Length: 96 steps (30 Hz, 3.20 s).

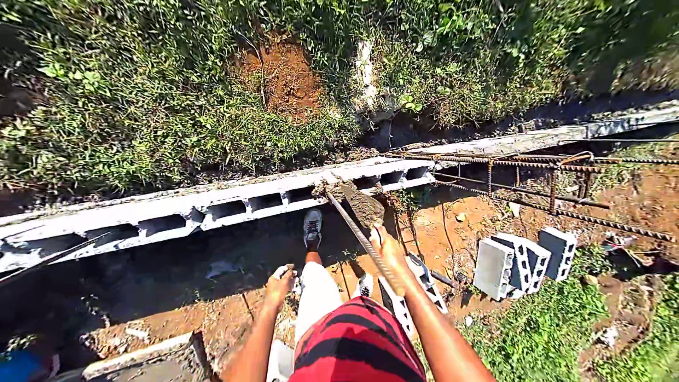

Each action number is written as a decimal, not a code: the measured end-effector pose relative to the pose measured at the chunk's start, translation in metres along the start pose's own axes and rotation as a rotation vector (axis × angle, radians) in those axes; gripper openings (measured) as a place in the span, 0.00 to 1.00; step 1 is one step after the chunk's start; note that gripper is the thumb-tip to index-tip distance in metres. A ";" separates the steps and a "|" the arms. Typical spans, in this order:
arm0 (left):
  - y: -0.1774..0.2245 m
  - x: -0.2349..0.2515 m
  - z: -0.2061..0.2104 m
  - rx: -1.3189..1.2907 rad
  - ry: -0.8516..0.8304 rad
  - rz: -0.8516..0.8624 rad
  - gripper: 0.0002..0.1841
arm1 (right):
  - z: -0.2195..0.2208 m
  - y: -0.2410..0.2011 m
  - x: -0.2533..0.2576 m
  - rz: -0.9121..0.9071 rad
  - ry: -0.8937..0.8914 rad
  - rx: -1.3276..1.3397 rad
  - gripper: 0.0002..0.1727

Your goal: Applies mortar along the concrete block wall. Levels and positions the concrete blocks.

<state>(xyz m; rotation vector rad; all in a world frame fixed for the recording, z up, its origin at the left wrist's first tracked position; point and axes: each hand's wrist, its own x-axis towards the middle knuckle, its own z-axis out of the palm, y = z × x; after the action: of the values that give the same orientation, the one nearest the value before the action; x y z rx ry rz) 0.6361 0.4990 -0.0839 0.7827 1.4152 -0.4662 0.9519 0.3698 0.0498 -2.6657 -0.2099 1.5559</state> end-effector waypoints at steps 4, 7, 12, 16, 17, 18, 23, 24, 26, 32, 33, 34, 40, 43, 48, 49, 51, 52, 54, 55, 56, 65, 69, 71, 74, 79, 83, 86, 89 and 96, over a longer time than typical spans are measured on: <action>-0.015 0.008 -0.007 0.019 0.039 -0.034 0.17 | 0.001 0.016 0.007 0.038 -0.004 0.052 0.30; -0.012 0.008 -0.007 0.021 0.060 -0.031 0.16 | -0.001 0.020 0.002 0.043 0.027 0.021 0.30; 0.007 0.012 0.010 0.053 0.028 -0.007 0.17 | -0.003 0.019 0.009 -0.031 0.064 -0.069 0.31; 0.020 0.013 0.034 0.066 -0.012 0.027 0.16 | -0.004 0.028 0.017 -0.020 0.026 -0.043 0.31; 0.024 0.012 0.040 0.073 -0.023 0.040 0.16 | -0.004 0.033 0.014 -0.006 0.032 -0.018 0.30; 0.027 0.009 0.047 0.083 -0.035 0.050 0.15 | -0.005 0.041 0.008 0.009 0.047 0.026 0.30; 0.034 0.000 0.081 0.081 -0.077 0.080 0.15 | -0.011 0.110 -0.027 0.092 0.045 0.452 0.29; 0.033 0.001 0.091 0.069 -0.096 0.087 0.15 | -0.012 0.126 -0.033 0.125 0.040 0.567 0.27; 0.038 0.001 0.113 0.054 -0.131 0.091 0.16 | -0.013 0.156 -0.039 0.256 0.056 0.819 0.22; 0.082 0.009 0.186 -0.072 -0.187 0.083 0.25 | -0.024 0.215 0.026 0.569 0.040 1.052 0.19; 0.089 0.013 0.195 -0.089 -0.175 0.103 0.27 | -0.022 0.221 0.048 0.589 0.030 1.066 0.20; 0.099 0.017 0.204 -0.118 -0.154 0.118 0.29 | -0.024 0.225 0.074 0.600 0.018 1.086 0.22; 0.155 0.047 0.246 -0.466 0.005 0.100 0.35 | -0.047 0.207 0.183 0.539 -0.042 1.265 0.27; 0.159 0.065 0.258 -0.643 0.042 0.073 0.31 | -0.062 0.195 0.204 0.519 -0.032 1.307 0.30; 0.169 0.084 0.272 -0.835 0.092 0.086 0.19 | -0.083 0.175 0.219 0.494 -0.037 1.397 0.33; 0.171 0.087 0.275 -0.857 0.104 0.084 0.18 | -0.086 0.173 0.222 0.495 -0.031 1.410 0.31; 0.176 0.091 0.283 -0.889 0.129 0.070 0.18 | -0.092 0.169 0.228 0.493 -0.029 1.424 0.27; 0.177 0.094 0.287 -0.905 0.149 0.062 0.17 | -0.094 0.167 0.230 0.497 -0.029 1.425 0.26; 0.177 0.098 0.290 -0.920 0.173 0.049 0.17 | -0.094 0.164 0.234 0.508 -0.026 1.412 0.30; 0.177 0.101 0.291 -0.924 0.180 0.044 0.18 | -0.094 0.162 0.237 0.511 -0.024 1.402 0.32; 0.177 0.103 0.292 -0.925 0.185 0.038 0.18 | -0.094 0.160 0.239 0.517 -0.020 1.407 0.33; 0.181 0.123 0.292 -0.916 0.223 0.024 0.17 | -0.101 0.161 0.252 0.544 0.004 1.469 0.25; 0.186 0.118 0.294 -0.848 0.223 -0.016 0.22 | -0.105 0.160 0.258 0.536 0.063 1.374 0.47; 0.188 0.117 0.297 -0.857 0.225 -0.036 0.22 | -0.107 0.161 0.263 0.520 0.089 1.362 0.54; 0.189 0.116 0.296 -0.918 0.247 -0.032 0.19 | -0.104 0.151 0.269 0.509 0.131 1.377 0.53; 0.190 0.122 0.301 -0.921 0.260 -0.022 0.18 | -0.103 0.140 0.271 0.480 0.189 1.367 0.39; 0.193 0.123 0.306 -0.912 0.318 -0.034 0.22 | -0.101 0.138 0.274 0.454 0.219 1.391 0.37; 0.194 0.125 0.309 -0.908 0.352 -0.047 0.23 | -0.098 0.134 0.276 0.431 0.252 1.425 0.37; 0.196 0.126 0.312 -0.917 0.376 -0.054 0.22 | -0.099 0.133 0.278 0.417 0.254 1.444 0.35; 0.194 0.124 0.314 -0.929 0.375 -0.045 0.21 | -0.099 0.134 0.277 0.414 0.258 1.427 0.35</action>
<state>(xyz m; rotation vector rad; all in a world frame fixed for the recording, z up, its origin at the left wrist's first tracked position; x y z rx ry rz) 1.0071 0.4232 -0.1743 0.0714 1.7670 0.3353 1.1849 0.2788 -0.1549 -1.6627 1.0720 0.7629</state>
